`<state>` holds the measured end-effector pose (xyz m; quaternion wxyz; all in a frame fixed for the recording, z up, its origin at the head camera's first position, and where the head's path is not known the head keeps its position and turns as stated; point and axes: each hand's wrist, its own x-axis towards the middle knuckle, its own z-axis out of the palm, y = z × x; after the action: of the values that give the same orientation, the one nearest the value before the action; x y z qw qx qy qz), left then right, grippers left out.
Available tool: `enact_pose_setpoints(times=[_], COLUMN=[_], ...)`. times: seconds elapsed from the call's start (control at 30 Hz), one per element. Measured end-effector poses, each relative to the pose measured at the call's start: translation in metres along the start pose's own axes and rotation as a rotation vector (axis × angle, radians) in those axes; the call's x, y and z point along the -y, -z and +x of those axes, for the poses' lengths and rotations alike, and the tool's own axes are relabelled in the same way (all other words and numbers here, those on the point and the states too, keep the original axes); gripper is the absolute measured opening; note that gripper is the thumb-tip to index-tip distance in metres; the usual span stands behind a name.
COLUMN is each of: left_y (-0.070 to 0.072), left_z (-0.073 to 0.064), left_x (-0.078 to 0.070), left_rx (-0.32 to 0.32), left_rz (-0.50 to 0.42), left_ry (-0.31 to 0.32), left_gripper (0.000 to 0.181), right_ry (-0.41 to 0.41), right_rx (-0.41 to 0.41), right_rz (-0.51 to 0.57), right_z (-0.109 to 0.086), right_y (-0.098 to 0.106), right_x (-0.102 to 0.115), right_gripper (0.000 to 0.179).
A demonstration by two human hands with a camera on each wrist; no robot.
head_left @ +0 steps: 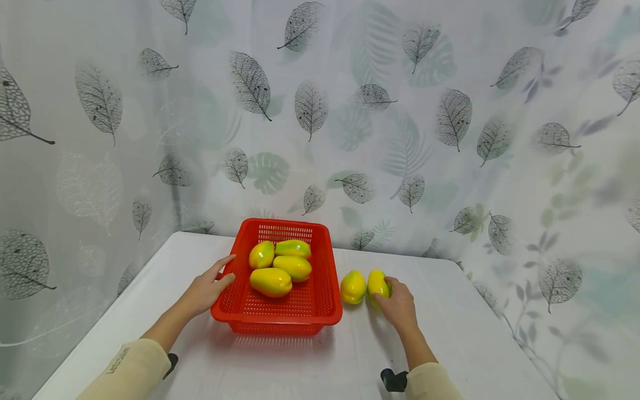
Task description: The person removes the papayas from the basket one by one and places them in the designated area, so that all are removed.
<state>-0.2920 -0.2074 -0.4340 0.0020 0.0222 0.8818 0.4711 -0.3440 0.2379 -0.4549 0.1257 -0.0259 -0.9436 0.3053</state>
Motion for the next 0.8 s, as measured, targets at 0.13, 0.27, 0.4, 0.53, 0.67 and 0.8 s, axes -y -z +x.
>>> enact_pose_setpoints(times=[0.13,0.27,0.4,0.53,0.67,0.8], left_y=[0.0,0.0001,0.0002,0.0004,0.0005,0.0002], left_z=[0.0007,0.0005,0.0002,0.0001,0.0003,0.0003], left_x=[-0.0004,-0.0007,-0.001,-0.001,-0.0014,-0.0008], left_rx=[-0.001,0.003,0.002,0.001,-0.002,0.0], left_rz=[0.0,0.003,0.006,0.003,0.001,0.003], left_ry=[0.006,0.006,0.009,0.011,0.013,0.01], left_gripper=[0.06,0.059,0.06,0.061,0.06,0.06], right_ry=[-0.016,-0.022,-0.018,-0.015,-0.023,-0.031], right_rx=[0.015,0.021,0.021,0.025,0.033,0.038], right_rz=[-0.004,0.004,0.005,0.006,0.005,0.002], right_z=[0.0,-0.0004,-0.0011,-0.001,-0.0006,-0.0004], right_y=[-0.0022,-0.003,-0.0028,-0.0031,-0.0032,-0.003], right_x=[-0.0011,-0.0003,0.0002,-0.0005,-0.001,-0.0007], right_gripper=[0.06,0.06,0.06,0.06,0.06,0.06])
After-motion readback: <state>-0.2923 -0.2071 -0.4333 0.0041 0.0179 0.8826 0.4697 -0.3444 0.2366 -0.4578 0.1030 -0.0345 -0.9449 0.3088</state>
